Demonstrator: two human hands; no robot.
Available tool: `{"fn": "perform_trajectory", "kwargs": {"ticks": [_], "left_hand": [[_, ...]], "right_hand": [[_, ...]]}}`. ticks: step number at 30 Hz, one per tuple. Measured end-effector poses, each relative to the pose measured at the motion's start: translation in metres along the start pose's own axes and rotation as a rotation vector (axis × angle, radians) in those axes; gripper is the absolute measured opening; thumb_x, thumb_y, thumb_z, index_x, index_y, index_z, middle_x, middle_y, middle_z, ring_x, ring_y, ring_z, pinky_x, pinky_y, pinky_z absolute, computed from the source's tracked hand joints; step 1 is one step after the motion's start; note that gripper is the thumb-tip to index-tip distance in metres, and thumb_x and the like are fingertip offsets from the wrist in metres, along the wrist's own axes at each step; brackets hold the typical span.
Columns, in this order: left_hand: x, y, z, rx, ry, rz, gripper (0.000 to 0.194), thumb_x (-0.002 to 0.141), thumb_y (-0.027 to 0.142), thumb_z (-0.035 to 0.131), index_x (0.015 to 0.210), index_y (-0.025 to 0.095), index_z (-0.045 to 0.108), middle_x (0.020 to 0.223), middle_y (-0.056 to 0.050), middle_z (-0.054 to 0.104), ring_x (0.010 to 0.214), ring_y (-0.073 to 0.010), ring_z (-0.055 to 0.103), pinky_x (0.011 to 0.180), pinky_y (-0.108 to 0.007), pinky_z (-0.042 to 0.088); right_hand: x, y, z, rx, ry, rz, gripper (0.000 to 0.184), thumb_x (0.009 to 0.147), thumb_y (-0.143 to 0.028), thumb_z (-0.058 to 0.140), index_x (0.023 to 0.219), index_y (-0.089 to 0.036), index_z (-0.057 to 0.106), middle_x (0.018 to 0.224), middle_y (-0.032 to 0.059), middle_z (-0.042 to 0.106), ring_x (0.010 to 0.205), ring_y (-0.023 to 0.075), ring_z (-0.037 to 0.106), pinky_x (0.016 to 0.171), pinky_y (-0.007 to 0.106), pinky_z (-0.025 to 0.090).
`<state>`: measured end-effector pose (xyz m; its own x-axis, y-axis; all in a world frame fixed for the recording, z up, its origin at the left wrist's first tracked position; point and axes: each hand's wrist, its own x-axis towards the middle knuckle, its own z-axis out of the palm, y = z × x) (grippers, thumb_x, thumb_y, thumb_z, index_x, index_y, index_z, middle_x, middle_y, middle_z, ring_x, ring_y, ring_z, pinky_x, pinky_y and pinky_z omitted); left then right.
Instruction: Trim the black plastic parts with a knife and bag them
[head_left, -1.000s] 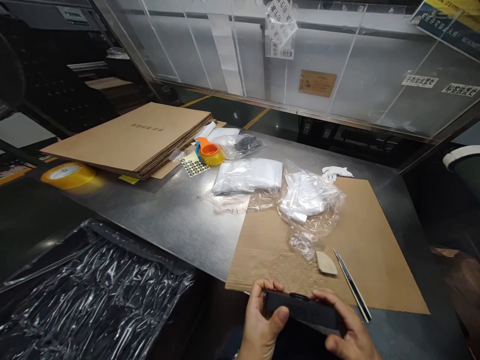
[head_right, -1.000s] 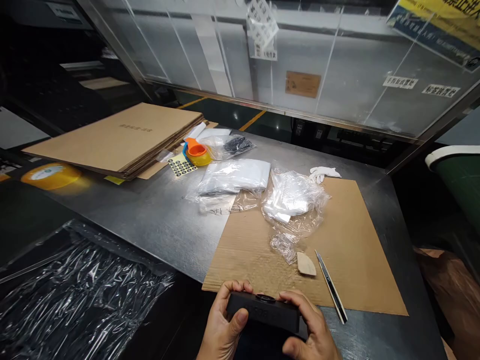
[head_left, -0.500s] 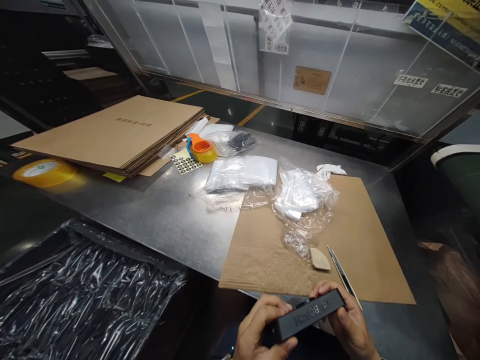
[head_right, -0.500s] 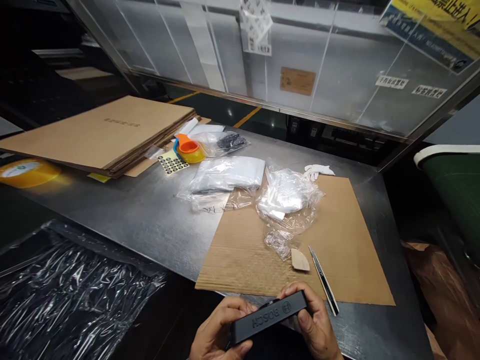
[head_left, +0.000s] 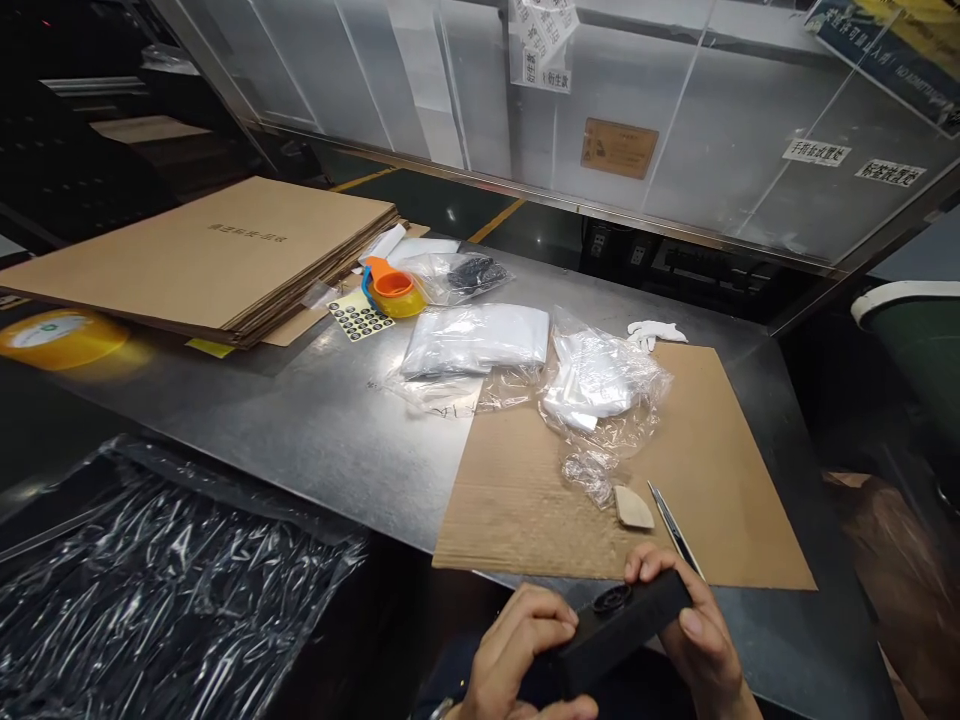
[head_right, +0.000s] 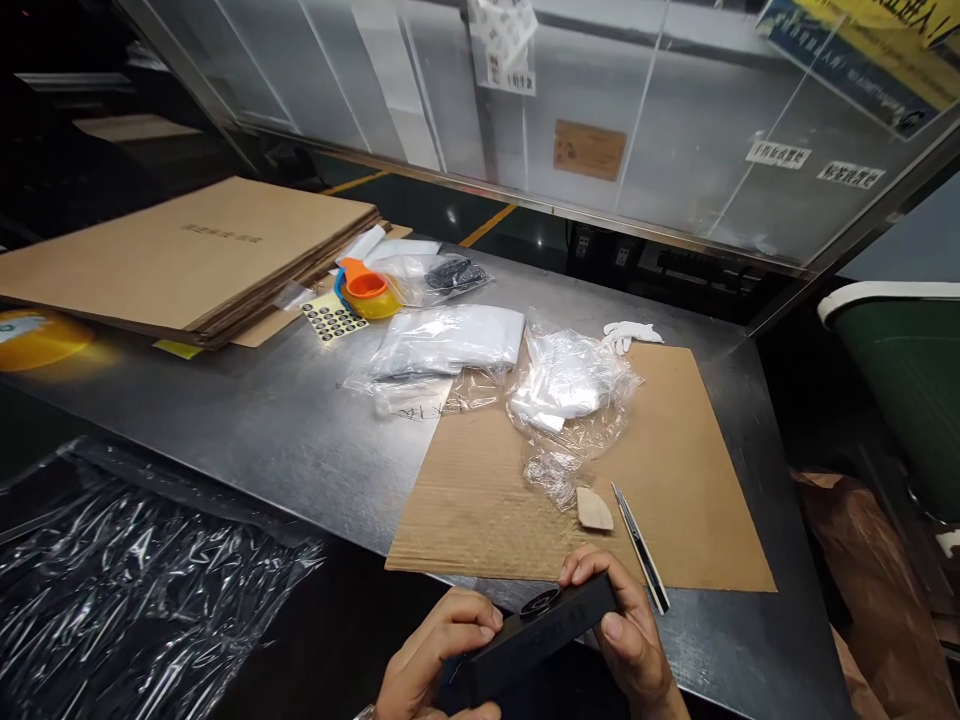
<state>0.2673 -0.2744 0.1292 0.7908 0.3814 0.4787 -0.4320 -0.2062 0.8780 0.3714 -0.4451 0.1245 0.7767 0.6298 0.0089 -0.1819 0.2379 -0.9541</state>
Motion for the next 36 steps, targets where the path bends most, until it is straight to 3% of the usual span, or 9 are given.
{"fn": "perform_trajectory", "kwargs": {"ticks": [12,18,28,36], "left_hand": [[0.0,0.002,0.0,0.002,-0.047,0.034,0.026,0.077,0.036,0.06,0.097,0.019,0.057,0.081,-0.011,0.06,0.074,-0.0213,0.057,0.065,-0.035,0.048],[0.006,-0.001,-0.012,-0.036,-0.248,0.07,0.038,0.072,0.022,0.067,0.107,0.018,0.053,0.085,-0.014,0.063,0.074,-0.0223,0.061,0.064,-0.034,0.052],[-0.011,-0.02,-0.012,-0.001,-0.282,0.115,0.064,0.061,0.028,0.078,0.118,0.017,0.051,0.078,-0.012,0.062,0.063,-0.0188,0.057,0.05,-0.026,0.048],[-0.012,-0.018,-0.012,-0.022,-0.283,0.107,0.059,0.068,0.039,0.07,0.119,0.015,0.053,0.076,-0.012,0.06,0.06,-0.0187,0.056,0.05,-0.027,0.048]], "right_hand": [[-0.001,-0.005,0.001,-0.019,-0.019,0.015,0.034,0.072,-0.05,0.05,0.093,-0.024,0.056,0.09,0.0044,0.047,0.085,0.0215,0.041,0.075,0.032,0.034],[-0.001,-0.004,0.0,-0.043,0.012,0.024,0.033,0.074,-0.05,0.049,0.091,-0.022,0.057,0.085,0.005,0.048,0.082,0.0214,0.042,0.073,0.032,0.034],[0.0,-0.003,0.001,-0.036,0.037,0.063,0.033,0.075,-0.049,0.049,0.086,-0.019,0.057,0.08,0.0054,0.049,0.074,0.0202,0.043,0.066,0.032,0.036],[0.001,-0.004,0.003,-0.039,0.054,0.082,0.032,0.074,-0.049,0.049,0.084,-0.02,0.058,0.078,0.0045,0.048,0.072,0.0191,0.043,0.065,0.03,0.036]]}}
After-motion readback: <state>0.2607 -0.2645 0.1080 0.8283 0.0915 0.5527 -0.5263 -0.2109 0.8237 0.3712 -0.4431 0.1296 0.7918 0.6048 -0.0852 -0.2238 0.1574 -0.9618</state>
